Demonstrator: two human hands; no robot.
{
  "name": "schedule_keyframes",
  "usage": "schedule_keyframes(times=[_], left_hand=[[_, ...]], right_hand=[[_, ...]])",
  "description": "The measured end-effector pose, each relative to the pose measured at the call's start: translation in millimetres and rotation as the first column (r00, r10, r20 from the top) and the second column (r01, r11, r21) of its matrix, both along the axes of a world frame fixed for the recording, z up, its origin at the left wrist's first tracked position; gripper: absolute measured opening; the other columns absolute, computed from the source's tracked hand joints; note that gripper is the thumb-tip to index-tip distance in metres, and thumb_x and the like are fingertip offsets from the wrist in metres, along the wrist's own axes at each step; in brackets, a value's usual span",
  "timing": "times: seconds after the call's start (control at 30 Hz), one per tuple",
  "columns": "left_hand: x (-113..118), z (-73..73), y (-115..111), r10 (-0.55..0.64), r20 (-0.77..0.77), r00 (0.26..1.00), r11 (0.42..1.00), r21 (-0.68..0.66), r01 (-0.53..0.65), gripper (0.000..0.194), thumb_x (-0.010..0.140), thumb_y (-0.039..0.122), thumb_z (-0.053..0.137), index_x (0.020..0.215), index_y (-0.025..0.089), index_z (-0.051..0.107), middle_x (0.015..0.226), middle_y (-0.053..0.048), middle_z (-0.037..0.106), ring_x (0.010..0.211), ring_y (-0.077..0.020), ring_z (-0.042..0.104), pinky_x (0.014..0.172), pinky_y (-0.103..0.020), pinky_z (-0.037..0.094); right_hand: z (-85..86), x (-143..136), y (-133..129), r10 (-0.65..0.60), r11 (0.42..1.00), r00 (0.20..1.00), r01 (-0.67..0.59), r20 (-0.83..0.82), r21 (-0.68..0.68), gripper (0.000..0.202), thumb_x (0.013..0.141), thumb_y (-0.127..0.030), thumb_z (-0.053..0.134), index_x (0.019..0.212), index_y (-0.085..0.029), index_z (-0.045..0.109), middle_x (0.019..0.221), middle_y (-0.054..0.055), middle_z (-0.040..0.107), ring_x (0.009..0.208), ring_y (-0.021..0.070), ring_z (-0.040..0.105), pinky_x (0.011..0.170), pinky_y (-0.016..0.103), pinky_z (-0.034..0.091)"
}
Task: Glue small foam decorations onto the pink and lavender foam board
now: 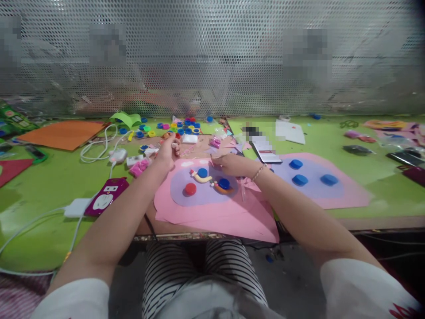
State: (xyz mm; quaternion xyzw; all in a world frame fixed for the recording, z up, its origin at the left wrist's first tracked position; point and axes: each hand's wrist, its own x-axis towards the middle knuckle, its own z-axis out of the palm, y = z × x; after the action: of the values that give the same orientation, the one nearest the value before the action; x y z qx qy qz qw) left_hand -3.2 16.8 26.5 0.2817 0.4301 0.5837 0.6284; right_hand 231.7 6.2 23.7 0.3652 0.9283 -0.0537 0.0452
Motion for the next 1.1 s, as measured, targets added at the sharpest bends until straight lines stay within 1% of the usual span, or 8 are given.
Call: schedule_keyframes(times=[0.1, 0.27, 0.5, 0.6, 0.73, 0.87, 0.97, 1.1], left_hand=[[0.6, 0.3, -0.5, 0.000, 0.001, 1.000, 1.000, 0.003, 0.000, 0.041, 0.082, 0.047, 0.054, 0.057, 0.017, 0.042, 0.037, 0.007, 0.032, 0.031, -0.0051, 0.030, 0.037, -0.019, 0.022], [0.9, 1.4, -0.7, -0.007, 0.000, 1.000, 1.000, 0.005, 0.007, 0.042, 0.083, 0.047, 0.053, 0.056, 0.017, 0.041, 0.036, 0.007, 0.032, 0.032, -0.0052, 0.029, 0.036, -0.019, 0.022], [0.0, 3.9, -1.9, -0.017, 0.008, 1.000, 1.000, -0.007, 0.017, 0.040, 0.086, 0.041, 0.049, 0.056, 0.017, 0.040, 0.038, 0.007, 0.031, 0.031, -0.0048, 0.029, 0.037, -0.019, 0.022], [0.1, 3.4, -1.5, -0.015, 0.002, 1.000, 1.000, -0.006, 0.015, 0.040, 0.085, 0.043, 0.052, 0.056, 0.017, 0.041, 0.038, 0.007, 0.032, 0.031, -0.0048, 0.029, 0.037, -0.018, 0.022], [-0.7, 1.0, 1.1, -0.017, 0.000, 1.000, 1.000, -0.002, 0.017, 0.039, 0.086, 0.042, 0.050, 0.057, 0.017, 0.042, 0.037, 0.007, 0.032, 0.032, -0.0049, 0.030, 0.037, -0.018, 0.023], [-1.4, -0.2, 2.0, -0.017, 0.001, 1.000, 1.000, -0.002, 0.017, 0.039, 0.087, 0.041, 0.047, 0.057, 0.017, 0.042, 0.037, 0.007, 0.032, 0.032, -0.0053, 0.029, 0.037, -0.019, 0.023], [-1.2, 0.3, 0.9, -0.024, -0.001, 1.000, 1.000, -0.011, 0.024, 0.039, 0.087, 0.041, 0.048, 0.056, 0.017, 0.042, 0.037, 0.006, 0.031, 0.032, -0.0056, 0.029, 0.037, -0.019, 0.022], [-1.2, 0.4, 0.3, -0.022, 0.004, 1.000, 1.000, 0.002, 0.022, 0.039, 0.085, 0.043, 0.051, 0.057, 0.017, 0.043, 0.038, 0.007, 0.032, 0.032, -0.0055, 0.029, 0.038, -0.019, 0.023]], right_hand=[[3.9, 0.3, -0.3, -0.035, 0.998, 0.999, 0.034, -0.006, -0.053, 0.038, 0.084, -0.013, 0.038, 0.114, -0.012, 0.061, 0.106, 0.015, 0.068, 0.093, 0.0226, 0.061, 0.074, 0.029, 0.040], [5.8, 3.1, 0.6, -0.080, 0.981, 0.989, 0.055, -0.127, -0.189, 0.048, 0.078, -0.009, 0.040, 0.121, -0.016, 0.061, 0.123, 0.011, 0.062, 0.110, 0.0218, 0.058, 0.089, 0.030, 0.042], [11.6, 11.6, 6.7, -0.294, 0.928, 0.913, 0.201, -0.283, -0.315, 0.067, 0.072, -0.002, 0.038, 0.138, -0.011, 0.043, 0.134, 0.010, 0.055, 0.122, 0.0175, 0.052, 0.096, 0.027, 0.043], [16.9, 12.5, 4.2, -0.284, 0.940, 0.932, 0.224, -0.225, -0.258, 0.064, 0.072, -0.004, 0.039, 0.134, -0.014, 0.049, 0.131, 0.009, 0.058, 0.121, 0.0191, 0.053, 0.095, 0.029, 0.043], [17.0, 8.5, -2.2, -0.127, 0.986, 0.992, 0.124, -0.020, -0.115, 0.046, 0.076, -0.008, 0.043, 0.117, -0.015, 0.063, 0.116, 0.012, 0.066, 0.107, 0.0232, 0.060, 0.088, 0.031, 0.043], [10.0, 1.8, -7.5, -0.034, 0.999, 0.991, 0.033, 0.126, 0.009, 0.035, 0.080, -0.008, 0.043, 0.107, -0.013, 0.065, 0.098, 0.014, 0.069, 0.091, 0.0225, 0.063, 0.077, 0.031, 0.042], [4.9, -4.7, -12.0, -0.034, 0.995, 0.977, 0.013, 0.209, 0.102, 0.031, 0.085, -0.011, 0.041, 0.105, -0.009, 0.065, 0.099, 0.017, 0.068, 0.092, 0.0238, 0.063, 0.074, 0.030, 0.041], [1.3, -13.2, -18.8, -0.084, 0.984, 0.951, 0.033, 0.297, 0.174, 0.028, 0.085, -0.012, 0.044, 0.101, -0.006, 0.066, 0.099, 0.019, 0.068, 0.094, 0.0256, 0.064, 0.073, 0.030, 0.042]])
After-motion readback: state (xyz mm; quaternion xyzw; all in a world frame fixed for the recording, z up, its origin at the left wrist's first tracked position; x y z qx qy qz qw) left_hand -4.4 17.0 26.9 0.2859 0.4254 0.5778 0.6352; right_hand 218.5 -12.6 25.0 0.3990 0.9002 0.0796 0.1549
